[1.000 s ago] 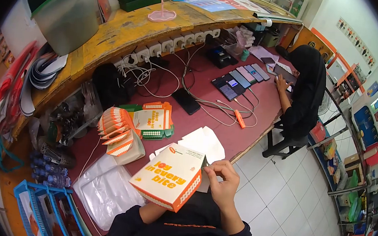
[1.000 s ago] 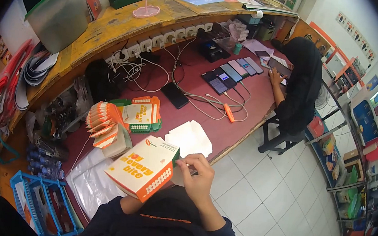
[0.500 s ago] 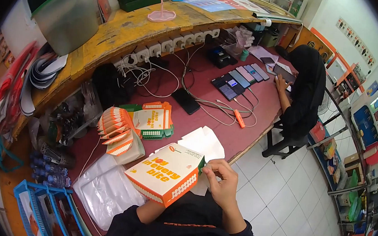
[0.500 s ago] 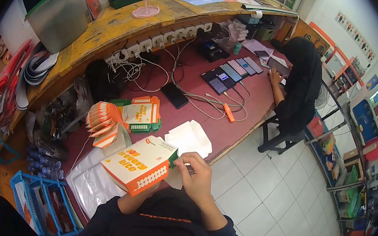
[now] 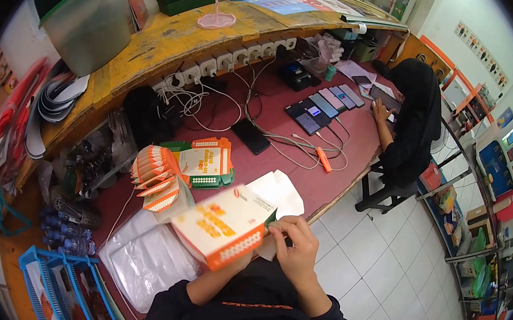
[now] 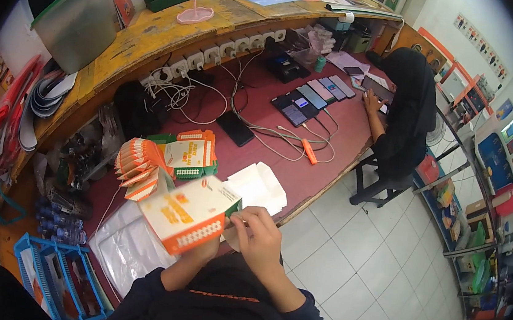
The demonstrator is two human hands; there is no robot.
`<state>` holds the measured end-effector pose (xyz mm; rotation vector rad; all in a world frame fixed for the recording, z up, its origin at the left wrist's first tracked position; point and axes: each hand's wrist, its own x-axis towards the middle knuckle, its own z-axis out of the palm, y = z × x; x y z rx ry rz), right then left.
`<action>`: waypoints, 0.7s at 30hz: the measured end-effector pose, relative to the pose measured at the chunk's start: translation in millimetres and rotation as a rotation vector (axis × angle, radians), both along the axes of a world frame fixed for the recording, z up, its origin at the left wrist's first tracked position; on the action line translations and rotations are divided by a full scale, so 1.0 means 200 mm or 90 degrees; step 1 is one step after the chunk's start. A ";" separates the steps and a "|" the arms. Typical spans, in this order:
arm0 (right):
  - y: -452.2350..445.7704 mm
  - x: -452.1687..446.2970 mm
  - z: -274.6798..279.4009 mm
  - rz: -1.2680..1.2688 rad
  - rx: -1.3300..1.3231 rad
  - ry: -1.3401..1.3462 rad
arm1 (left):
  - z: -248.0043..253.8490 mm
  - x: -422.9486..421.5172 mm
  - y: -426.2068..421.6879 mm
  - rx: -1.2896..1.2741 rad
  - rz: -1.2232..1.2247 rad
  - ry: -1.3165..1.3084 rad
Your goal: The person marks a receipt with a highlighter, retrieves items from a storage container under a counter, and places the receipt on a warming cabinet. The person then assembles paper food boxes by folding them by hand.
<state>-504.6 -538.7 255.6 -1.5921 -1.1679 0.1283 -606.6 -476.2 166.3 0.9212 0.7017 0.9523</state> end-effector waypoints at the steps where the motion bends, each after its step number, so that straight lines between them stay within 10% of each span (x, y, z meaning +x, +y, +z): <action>1: 0.00 -0.01 0.01 0.005 0.026 0.001 | -0.02 0.00 0.01 -0.006 0.001 0.002; 21: 0.01 -0.01 -0.02 -0.021 0.048 0.012 | 0.19 -0.01 0.00 0.114 -0.001 0.193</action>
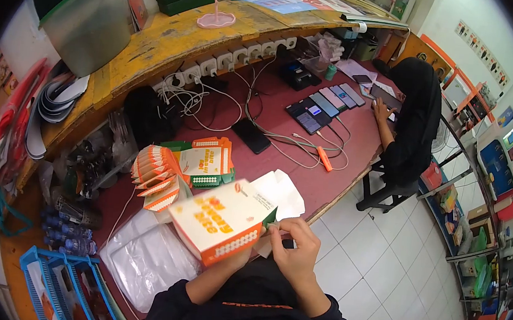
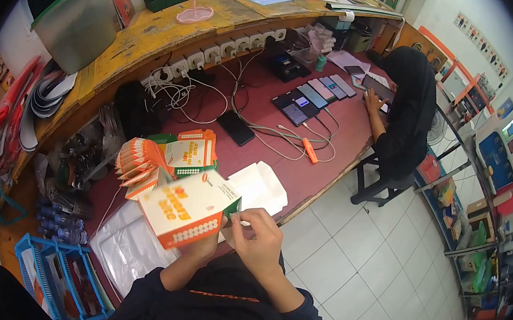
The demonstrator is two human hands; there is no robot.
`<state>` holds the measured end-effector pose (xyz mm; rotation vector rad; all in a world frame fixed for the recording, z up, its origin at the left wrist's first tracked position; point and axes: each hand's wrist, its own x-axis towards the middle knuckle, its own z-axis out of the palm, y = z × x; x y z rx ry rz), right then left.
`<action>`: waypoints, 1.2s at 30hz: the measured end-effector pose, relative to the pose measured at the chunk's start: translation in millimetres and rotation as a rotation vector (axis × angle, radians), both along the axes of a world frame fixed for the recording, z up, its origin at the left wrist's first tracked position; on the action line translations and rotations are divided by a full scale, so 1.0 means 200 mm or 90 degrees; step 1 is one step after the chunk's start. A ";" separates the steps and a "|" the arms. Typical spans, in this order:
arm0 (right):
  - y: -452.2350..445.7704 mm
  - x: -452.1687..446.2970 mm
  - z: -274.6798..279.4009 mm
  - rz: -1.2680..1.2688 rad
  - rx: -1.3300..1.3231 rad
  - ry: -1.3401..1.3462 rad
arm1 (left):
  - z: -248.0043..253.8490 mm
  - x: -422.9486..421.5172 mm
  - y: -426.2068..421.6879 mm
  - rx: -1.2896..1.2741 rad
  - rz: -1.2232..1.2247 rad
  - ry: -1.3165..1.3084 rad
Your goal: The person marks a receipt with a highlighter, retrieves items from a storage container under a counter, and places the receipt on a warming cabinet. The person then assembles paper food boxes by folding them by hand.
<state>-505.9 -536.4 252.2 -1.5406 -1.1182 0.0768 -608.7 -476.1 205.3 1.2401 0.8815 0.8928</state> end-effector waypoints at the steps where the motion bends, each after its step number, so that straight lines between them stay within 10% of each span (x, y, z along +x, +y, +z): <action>1: 0.00 0.00 0.00 -0.009 -0.013 -0.007 | 0.00 0.00 0.00 0.007 0.001 0.013; 5: 0.00 0.01 -0.03 -0.011 -0.017 -0.031 | -0.36 -0.02 0.05 0.027 -0.097 -0.020; 9: 0.00 0.03 -0.02 0.025 -0.012 -0.034 | -0.07 -0.04 0.02 -0.089 -0.097 -0.011; 25: 0.01 -0.02 -0.07 0.020 0.039 -0.085 | -0.19 -0.03 0.05 -0.067 -0.071 -0.016; 28: 0.03 -0.06 -0.11 -0.011 0.026 -0.239 | -0.15 0.01 0.01 -0.038 -0.004 -0.253; 36: 0.05 -0.06 -0.16 -0.097 -0.089 -0.214 | -0.11 0.05 0.12 -0.078 0.211 -0.231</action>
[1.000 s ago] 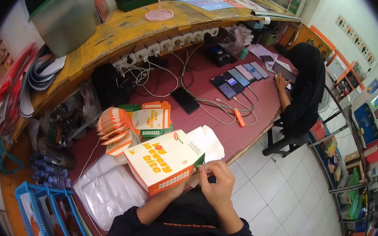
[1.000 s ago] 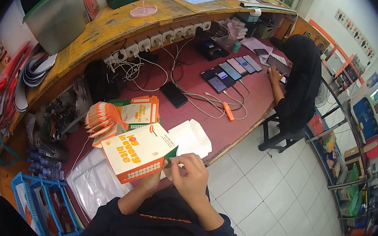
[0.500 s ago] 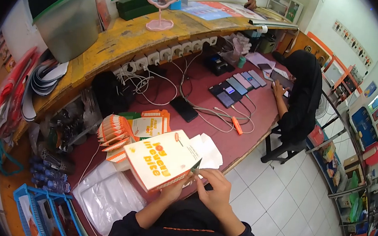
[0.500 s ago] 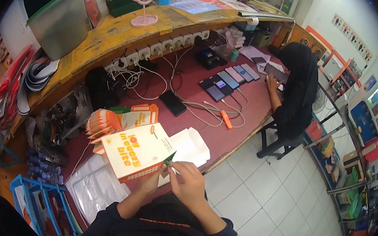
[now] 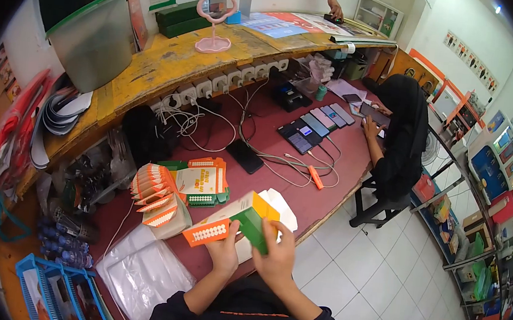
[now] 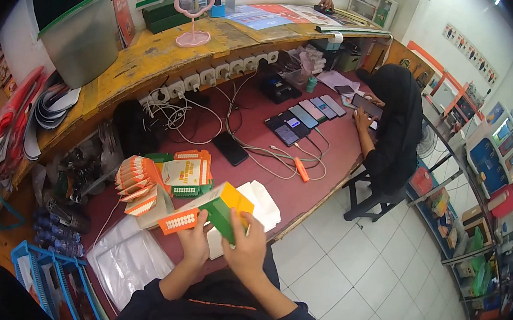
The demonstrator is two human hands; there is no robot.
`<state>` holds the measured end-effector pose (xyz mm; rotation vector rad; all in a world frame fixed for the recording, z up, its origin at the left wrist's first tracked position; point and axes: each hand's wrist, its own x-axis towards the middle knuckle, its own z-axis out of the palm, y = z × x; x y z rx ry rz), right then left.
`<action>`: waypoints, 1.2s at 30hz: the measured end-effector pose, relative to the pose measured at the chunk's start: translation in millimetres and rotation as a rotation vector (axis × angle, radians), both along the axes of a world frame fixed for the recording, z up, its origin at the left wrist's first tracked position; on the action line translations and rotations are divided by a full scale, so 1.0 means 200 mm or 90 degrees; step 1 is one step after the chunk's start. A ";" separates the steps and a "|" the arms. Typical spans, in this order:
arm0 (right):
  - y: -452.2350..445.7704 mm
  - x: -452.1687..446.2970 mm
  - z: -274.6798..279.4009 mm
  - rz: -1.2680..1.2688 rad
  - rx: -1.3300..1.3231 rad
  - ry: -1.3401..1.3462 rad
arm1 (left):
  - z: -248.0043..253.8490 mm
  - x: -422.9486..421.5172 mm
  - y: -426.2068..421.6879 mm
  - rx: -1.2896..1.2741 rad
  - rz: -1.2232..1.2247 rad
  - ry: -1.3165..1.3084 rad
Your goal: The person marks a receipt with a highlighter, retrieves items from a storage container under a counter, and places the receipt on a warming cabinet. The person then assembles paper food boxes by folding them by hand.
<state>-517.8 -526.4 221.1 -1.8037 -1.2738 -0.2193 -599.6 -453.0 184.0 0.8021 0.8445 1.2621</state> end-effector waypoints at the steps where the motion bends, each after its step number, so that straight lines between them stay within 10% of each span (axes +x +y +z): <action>1: -0.01 0.03 -0.02 0.002 0.000 -0.001 | 0.01 0.00 -0.01 0.000 0.002 -0.001; 5: -0.02 0.12 -0.05 -0.013 0.082 0.088 | -0.02 -0.10 0.00 0.391 -0.277 0.314; 12: -0.06 0.14 0.00 0.071 0.022 0.494 | 0.04 -0.14 -0.04 0.208 -0.362 0.148; 36: -0.08 0.06 0.05 0.076 0.138 0.312 | 0.00 -0.04 -0.04 0.188 -0.383 0.043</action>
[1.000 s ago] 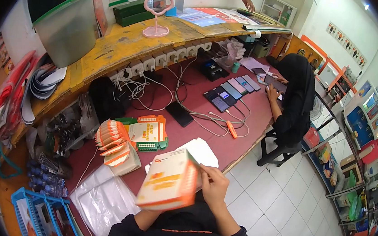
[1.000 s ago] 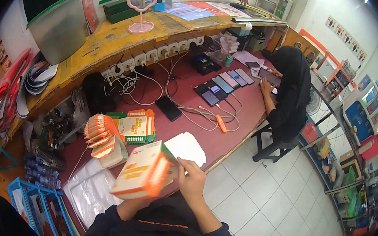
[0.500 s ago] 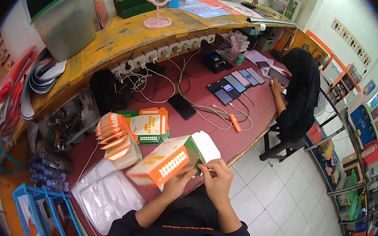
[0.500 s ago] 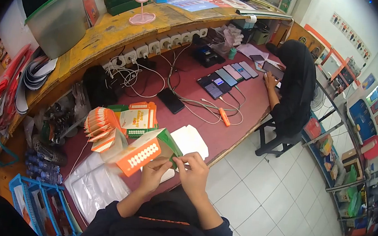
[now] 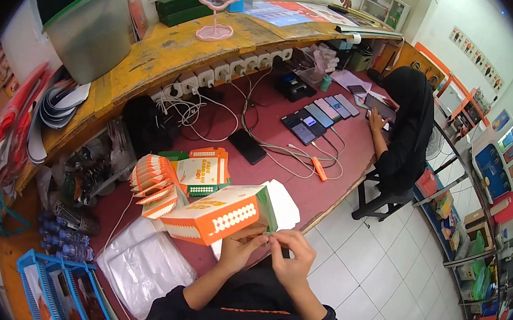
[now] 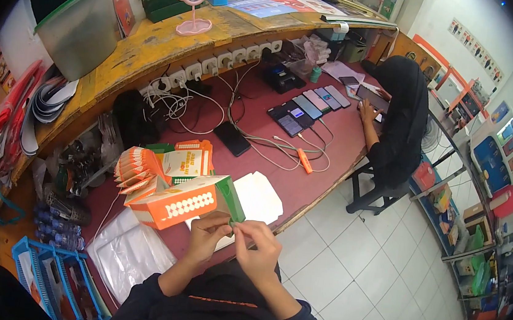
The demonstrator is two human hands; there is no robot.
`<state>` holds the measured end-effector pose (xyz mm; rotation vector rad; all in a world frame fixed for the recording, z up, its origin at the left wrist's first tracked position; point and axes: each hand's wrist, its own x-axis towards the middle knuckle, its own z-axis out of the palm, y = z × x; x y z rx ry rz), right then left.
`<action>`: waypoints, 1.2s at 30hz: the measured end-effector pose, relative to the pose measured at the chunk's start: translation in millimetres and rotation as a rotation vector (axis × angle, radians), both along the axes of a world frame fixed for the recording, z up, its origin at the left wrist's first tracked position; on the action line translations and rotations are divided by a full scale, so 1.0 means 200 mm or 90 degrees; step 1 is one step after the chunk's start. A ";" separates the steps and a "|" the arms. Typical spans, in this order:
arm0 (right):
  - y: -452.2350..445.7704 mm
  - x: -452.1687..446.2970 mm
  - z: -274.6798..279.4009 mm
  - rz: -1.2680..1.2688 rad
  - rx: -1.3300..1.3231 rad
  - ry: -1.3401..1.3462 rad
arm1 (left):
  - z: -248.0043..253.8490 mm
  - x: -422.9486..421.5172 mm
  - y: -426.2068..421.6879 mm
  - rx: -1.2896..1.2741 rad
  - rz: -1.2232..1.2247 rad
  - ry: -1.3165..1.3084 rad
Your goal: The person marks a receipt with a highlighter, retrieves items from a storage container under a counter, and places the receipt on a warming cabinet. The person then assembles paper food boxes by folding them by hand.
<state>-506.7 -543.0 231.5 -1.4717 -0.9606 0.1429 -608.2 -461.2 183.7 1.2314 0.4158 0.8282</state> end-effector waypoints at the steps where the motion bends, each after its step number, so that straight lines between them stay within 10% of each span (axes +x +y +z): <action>1: 0.00 -0.01 -0.02 -0.002 -0.007 -0.081 | -0.02 0.00 0.00 -0.024 0.012 0.004; 11: 0.00 0.08 -0.08 0.113 -0.138 -0.305 | -0.01 -0.03 0.05 -0.056 0.072 0.052; 14: 0.01 0.15 0.00 0.081 -0.094 -0.177 | -0.09 -0.09 0.01 0.642 -0.019 0.271; 18: 0.04 0.22 -0.04 0.058 -0.208 -0.145 | -0.02 -0.12 -0.10 0.806 -0.177 0.310; 21: 0.03 0.21 -0.14 0.026 -0.206 -0.080 | 0.08 -0.15 0.01 0.680 -0.116 0.149; 23: -0.01 0.20 -0.17 0.124 -0.243 0.157 | 0.12 -0.20 0.12 0.631 0.192 0.121; 25: -0.04 0.15 -0.15 0.294 -0.275 0.012 | 0.22 -0.18 0.20 0.368 0.266 0.029; 28: -0.04 0.07 -0.12 0.388 -0.256 0.000 | 0.24 -0.23 0.24 0.327 -0.070 -0.023; 36: -0.01 0.12 -0.02 0.352 0.031 -0.055 | 0.22 -0.19 0.18 0.432 -0.116 0.030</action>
